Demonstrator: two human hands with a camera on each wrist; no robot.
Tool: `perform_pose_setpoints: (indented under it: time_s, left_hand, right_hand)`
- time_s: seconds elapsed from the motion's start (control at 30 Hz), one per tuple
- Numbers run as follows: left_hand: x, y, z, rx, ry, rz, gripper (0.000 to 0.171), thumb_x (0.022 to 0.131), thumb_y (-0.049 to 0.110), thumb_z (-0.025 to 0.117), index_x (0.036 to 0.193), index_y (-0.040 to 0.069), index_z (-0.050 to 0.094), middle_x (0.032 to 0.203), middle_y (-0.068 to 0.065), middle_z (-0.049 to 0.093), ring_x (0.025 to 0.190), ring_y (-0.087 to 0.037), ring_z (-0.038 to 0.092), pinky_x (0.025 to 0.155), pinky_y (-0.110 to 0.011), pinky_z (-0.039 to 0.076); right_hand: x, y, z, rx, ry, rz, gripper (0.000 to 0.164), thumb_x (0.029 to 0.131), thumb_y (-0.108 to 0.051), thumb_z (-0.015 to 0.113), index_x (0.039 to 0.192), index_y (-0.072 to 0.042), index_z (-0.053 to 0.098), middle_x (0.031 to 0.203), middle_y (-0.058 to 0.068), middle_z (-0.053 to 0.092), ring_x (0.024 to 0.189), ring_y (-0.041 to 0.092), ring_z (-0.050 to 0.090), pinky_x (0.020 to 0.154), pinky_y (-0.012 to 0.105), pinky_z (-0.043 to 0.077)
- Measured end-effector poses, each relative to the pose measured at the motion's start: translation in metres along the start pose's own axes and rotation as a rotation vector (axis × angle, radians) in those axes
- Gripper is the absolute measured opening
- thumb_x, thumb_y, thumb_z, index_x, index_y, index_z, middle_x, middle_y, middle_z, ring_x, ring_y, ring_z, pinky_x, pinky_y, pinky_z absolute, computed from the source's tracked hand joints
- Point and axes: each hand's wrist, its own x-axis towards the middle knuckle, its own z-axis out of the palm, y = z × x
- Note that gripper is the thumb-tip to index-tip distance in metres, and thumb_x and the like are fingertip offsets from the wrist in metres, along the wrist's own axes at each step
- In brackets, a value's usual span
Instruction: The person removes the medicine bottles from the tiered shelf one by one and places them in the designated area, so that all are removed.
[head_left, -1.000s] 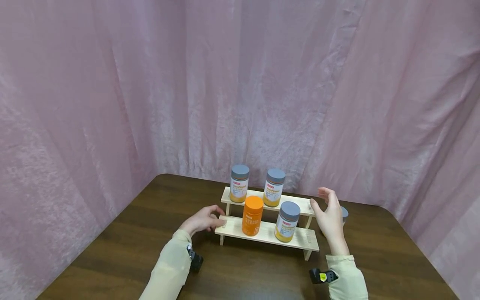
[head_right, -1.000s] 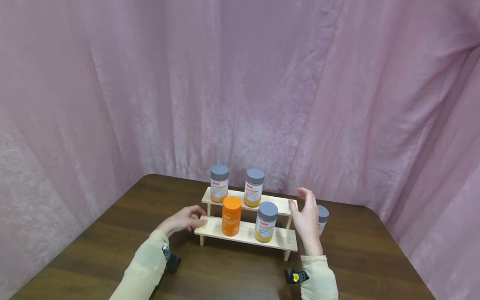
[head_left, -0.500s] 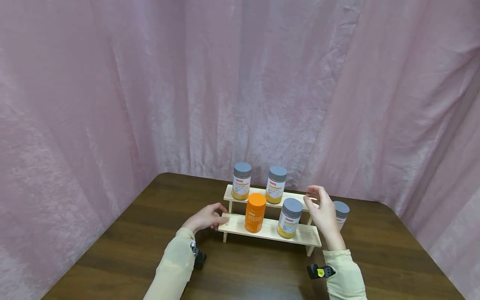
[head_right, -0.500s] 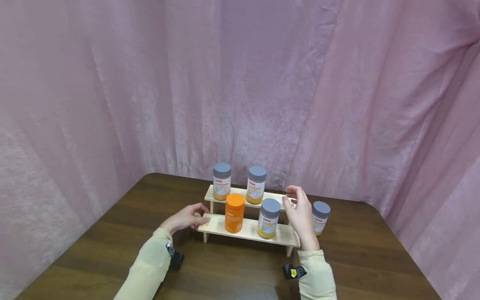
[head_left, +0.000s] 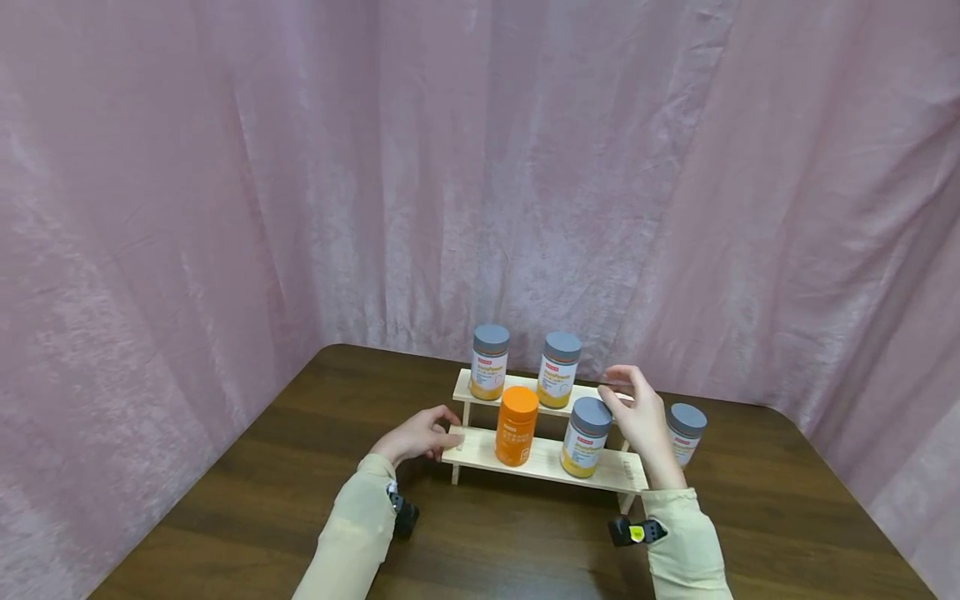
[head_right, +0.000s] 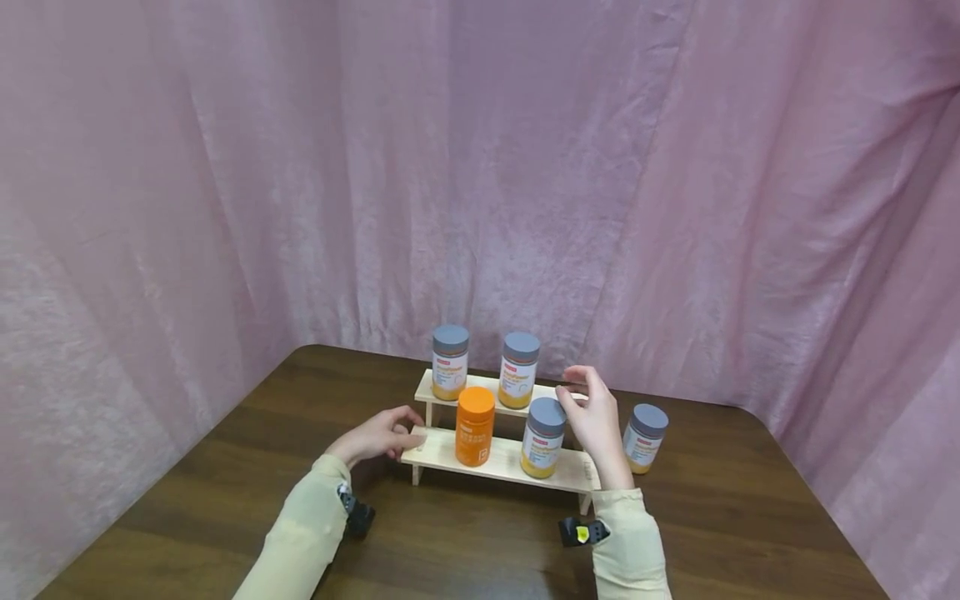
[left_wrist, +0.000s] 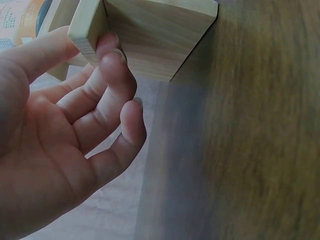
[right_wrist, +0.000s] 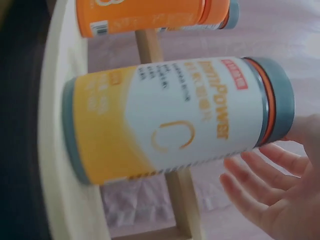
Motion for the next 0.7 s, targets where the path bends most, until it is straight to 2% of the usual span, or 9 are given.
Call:
perform_pose_setpoints:
  time_s: [0.17, 0.33, 0.5, 0.7]
  left_hand:
    - [0.001, 0.000, 0.000, -0.002, 0.000, 0.000, 0.034, 0.092, 0.021, 0.066, 0.118, 0.004, 0.051, 0.059, 0.002, 0.053, 0.053, -0.012, 0.053, 0.055, -0.025, 0.041]
    - [0.000, -0.001, 0.002, -0.006, -0.002, -0.003, 0.034, 0.091, 0.021, 0.066, 0.116, 0.004, 0.051, 0.059, 0.001, 0.053, 0.054, -0.013, 0.055, 0.055, -0.026, 0.042]
    - [0.002, -0.002, 0.001, -0.013, 0.000, -0.005, 0.033, 0.091, 0.020, 0.066, 0.116, 0.004, 0.051, 0.059, 0.001, 0.053, 0.054, -0.013, 0.056, 0.055, -0.026, 0.043]
    - [0.003, -0.003, 0.000, 0.003, 0.004, -0.007, 0.034, 0.091, 0.021, 0.066, 0.117, 0.004, 0.052, 0.059, 0.001, 0.054, 0.054, -0.013, 0.055, 0.055, -0.026, 0.042]
  right_hand:
    - [0.005, -0.006, 0.002, 0.013, -0.048, 0.032, 0.036, 0.095, -0.017, 0.061, 0.127, -0.003, 0.050, 0.126, 0.021, 0.060, 0.116, 0.036, 0.060, 0.097, 0.049, 0.048]
    - [0.006, -0.008, 0.003, -0.027, -0.106, 0.058, 0.044, 0.095, -0.024, 0.062, 0.131, -0.003, 0.048, 0.129, 0.022, 0.059, 0.118, 0.038, 0.059, 0.098, 0.049, 0.047]
    - [0.013, -0.015, 0.003, -0.092, -0.195, 0.054, 0.060, 0.092, -0.031, 0.066, 0.141, -0.007, 0.040, 0.138, 0.023, 0.051, 0.124, 0.041, 0.053, 0.099, 0.053, 0.045]
    - [0.026, -0.029, 0.007, -0.100, -0.283, 0.055, 0.079, 0.089, -0.034, 0.070, 0.149, -0.006, 0.026, 0.146, 0.024, 0.042, 0.131, 0.043, 0.047, 0.104, 0.053, 0.042]
